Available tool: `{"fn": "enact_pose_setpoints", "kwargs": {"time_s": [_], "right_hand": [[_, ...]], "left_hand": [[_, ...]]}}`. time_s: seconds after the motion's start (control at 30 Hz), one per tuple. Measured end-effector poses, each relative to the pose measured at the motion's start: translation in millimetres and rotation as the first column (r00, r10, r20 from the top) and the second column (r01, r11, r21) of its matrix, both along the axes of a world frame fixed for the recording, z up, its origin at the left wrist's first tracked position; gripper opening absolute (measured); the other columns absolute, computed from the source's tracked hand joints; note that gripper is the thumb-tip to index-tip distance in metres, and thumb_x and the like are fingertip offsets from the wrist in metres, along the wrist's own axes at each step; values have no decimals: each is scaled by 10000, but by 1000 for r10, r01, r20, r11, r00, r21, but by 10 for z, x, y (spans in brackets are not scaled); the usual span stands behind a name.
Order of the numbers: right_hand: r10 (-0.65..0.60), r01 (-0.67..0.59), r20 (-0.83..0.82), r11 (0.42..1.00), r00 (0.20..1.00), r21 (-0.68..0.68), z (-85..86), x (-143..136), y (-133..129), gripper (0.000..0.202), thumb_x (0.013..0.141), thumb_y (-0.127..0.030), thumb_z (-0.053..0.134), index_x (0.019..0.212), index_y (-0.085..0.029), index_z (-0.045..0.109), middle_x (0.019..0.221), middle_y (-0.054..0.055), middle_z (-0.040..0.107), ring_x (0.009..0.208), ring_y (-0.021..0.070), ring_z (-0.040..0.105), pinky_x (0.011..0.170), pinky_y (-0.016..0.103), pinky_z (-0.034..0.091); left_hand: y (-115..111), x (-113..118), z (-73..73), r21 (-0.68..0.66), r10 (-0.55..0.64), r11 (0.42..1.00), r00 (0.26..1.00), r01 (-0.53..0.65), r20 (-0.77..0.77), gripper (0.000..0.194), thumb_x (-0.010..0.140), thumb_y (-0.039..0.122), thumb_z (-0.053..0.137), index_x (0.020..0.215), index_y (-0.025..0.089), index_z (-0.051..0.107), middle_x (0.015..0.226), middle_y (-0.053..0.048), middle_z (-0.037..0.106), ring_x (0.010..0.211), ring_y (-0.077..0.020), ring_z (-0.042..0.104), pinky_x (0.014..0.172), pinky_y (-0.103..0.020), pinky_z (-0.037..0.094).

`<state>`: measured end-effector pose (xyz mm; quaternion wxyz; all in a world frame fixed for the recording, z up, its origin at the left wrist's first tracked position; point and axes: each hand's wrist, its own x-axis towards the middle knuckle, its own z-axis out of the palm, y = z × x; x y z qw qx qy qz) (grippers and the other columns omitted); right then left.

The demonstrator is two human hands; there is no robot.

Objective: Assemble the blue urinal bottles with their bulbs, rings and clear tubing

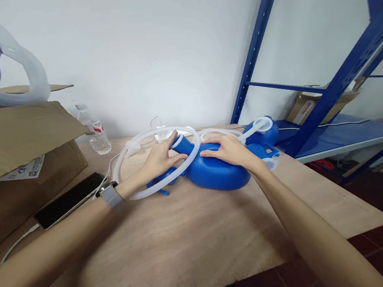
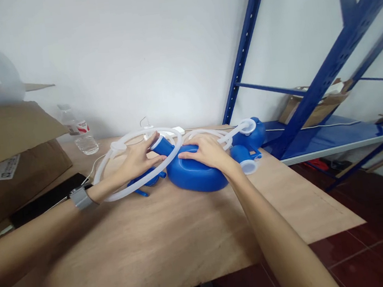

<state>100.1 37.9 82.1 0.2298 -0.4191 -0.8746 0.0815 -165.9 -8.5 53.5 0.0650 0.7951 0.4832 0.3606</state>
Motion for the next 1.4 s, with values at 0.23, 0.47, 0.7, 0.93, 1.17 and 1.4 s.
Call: {"fn": "enact_pose_setpoints", "kwargs": {"time_s": [0.23, 0.47, 0.7, 0.93, 1.17, 1.4], "right_hand": [[-6, 5, -10, 998, 1000, -62, 22, -4, -17, 594, 808, -689, 692, 1274, -325, 741, 1334, 0, 627, 1290, 218, 588, 1246, 387, 416], [63, -65, -25, 995, 998, -78, 66, -9, -39, 513, 840, -636, 689, 1274, -365, 732, 1320, -35, 634, 1264, 186, 607, 1231, 350, 432], [61, -62, -30, 996, 998, -58, 64, -14, -55, 547, 850, -637, 675, 1279, -304, 741, 1314, 15, 637, 1264, 192, 608, 1246, 353, 431], [-15, 11, -27, 993, 1000, -121, 33, 1, -80, 576, 793, -676, 717, 1263, -343, 741, 1362, -13, 610, 1319, 202, 580, 1278, 404, 406], [-9, 11, 8, 973, 1000, -230, 106, 15, -207, 551, 795, -609, 741, 1279, -347, 731, 1326, -25, 630, 1303, 217, 596, 1220, 413, 455], [28, -28, -3, 968, 1000, -250, 88, 37, -163, 625, 766, -657, 745, 1298, -330, 725, 1341, -4, 624, 1312, 224, 592, 1248, 427, 429]], "left_hand": [[3, -87, -187, 64, -26, 998, 999, 28, -25, 788, 997, 498, 588, 1635, 119, 326, 1402, -174, 640, 1248, -302, 644, 1100, -448, 485], [68, -65, -321, 97, -25, 995, 997, 18, 71, 710, 1019, 448, 529, 1609, 81, 380, 1164, -156, 749, 1031, -278, 716, 995, -430, 527], [46, -33, -239, -74, -39, 996, 984, 52, 172, 725, 991, 434, 576, 1621, 139, 372, 1222, -129, 737, 1016, -237, 732, 919, -344, 575], [-12, -293, -32, -89, -98, 991, 995, 100, 23, 783, 934, 592, 616, 1575, 169, 462, 1507, -131, 568, 1367, -307, 573, 1166, -463, 451], [-183, -401, 334, -142, -220, 967, 974, 210, -59, 784, 832, 617, 744, 1496, 239, 568, 1373, -85, 675, 1165, -251, 678, 1025, -383, 537], [-215, -349, 262, -211, -268, 930, 948, 301, 171, 715, 818, 519, 793, 1459, 254, 617, 1395, -83, 665, 1114, -236, 714, 959, -355, 593]]}}
